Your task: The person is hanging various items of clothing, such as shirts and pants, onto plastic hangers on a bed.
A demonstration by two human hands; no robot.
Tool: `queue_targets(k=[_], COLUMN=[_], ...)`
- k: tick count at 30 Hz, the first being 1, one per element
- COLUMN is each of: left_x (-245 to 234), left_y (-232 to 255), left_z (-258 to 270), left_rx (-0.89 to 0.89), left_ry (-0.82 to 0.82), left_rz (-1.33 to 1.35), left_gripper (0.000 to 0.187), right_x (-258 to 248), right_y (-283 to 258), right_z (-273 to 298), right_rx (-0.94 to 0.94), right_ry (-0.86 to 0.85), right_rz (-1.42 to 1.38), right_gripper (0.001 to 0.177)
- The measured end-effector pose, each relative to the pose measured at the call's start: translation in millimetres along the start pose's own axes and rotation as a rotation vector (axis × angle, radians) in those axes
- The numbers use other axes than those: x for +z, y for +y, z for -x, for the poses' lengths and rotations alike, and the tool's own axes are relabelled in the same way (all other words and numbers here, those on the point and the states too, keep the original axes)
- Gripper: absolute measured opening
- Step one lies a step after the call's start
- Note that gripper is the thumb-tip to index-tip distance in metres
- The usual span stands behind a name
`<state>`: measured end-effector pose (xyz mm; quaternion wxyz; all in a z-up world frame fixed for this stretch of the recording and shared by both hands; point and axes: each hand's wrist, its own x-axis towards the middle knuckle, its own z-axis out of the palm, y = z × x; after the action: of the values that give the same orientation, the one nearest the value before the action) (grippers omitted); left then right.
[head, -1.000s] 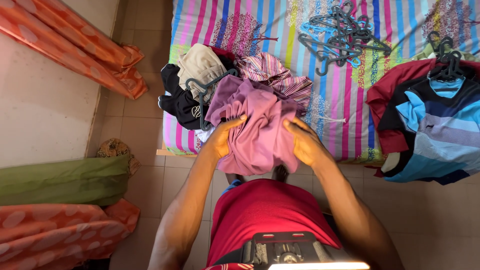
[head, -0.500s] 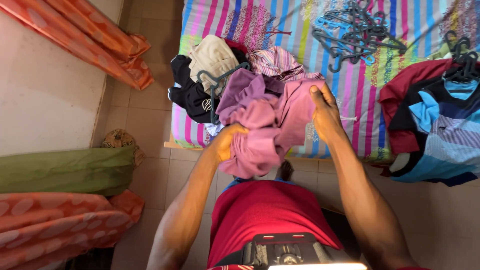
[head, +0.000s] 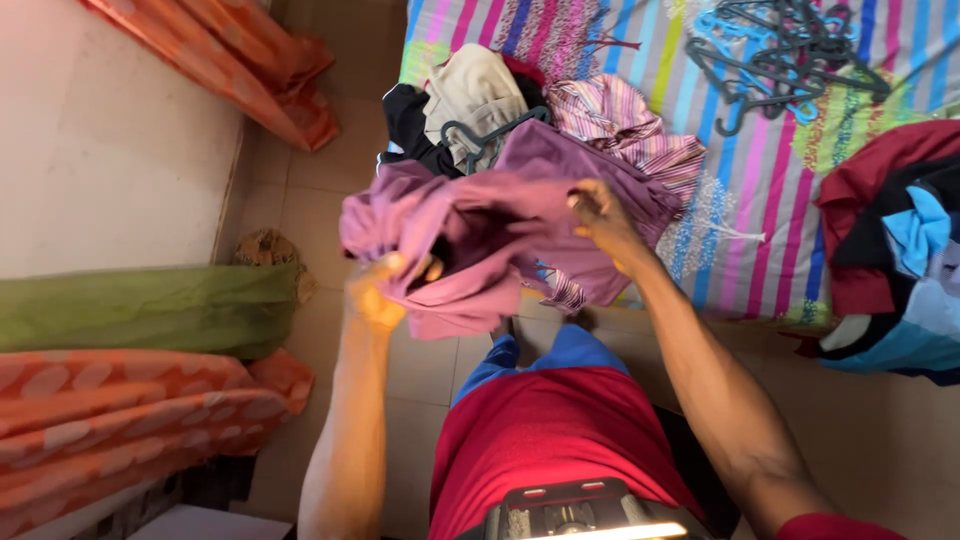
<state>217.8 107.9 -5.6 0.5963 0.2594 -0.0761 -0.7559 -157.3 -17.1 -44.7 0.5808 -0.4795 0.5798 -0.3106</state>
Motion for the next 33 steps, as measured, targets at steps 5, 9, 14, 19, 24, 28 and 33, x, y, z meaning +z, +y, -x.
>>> queue_targets(k=[5, 9, 14, 19, 24, 28, 33], left_x=[25, 37, 10, 18, -5, -6, 0], left_y=[31, 29, 17, 20, -1, -5, -2], left_z=[30, 40, 44, 51, 61, 67, 73], left_rx=[0.122, 0.226, 0.233, 0.247, 0.198, 0.199, 0.206], left_ry=[-0.100, 0.028, 0.278, 0.447, 0.567, 0.643, 0.634], left_rz=[0.159, 0.024, -0.057, -0.012, -0.073, -0.073, -0.039], left_gripper=[0.061, 0.070, 0.074, 0.074, 0.074, 0.078, 0.079], right_x=[21, 37, 67, 105, 145, 174, 176], right_y=[32, 51, 81, 132, 203, 162, 147], right_z=[-20, -48, -96, -168, -251, -254, -255], right_rx=[0.084, 0.192, 0.252, 0.194, 0.195, 0.465, 0.613], right_ry=[-0.193, -0.249, -0.244, -0.223, -0.266, -0.143, 0.008], right_rz=[0.033, 0.107, 0.129, -0.033, -0.581, -0.593, -0.481], right_gripper=[0.039, 0.039, 0.037, 0.035, 0.040, 0.045, 0.047])
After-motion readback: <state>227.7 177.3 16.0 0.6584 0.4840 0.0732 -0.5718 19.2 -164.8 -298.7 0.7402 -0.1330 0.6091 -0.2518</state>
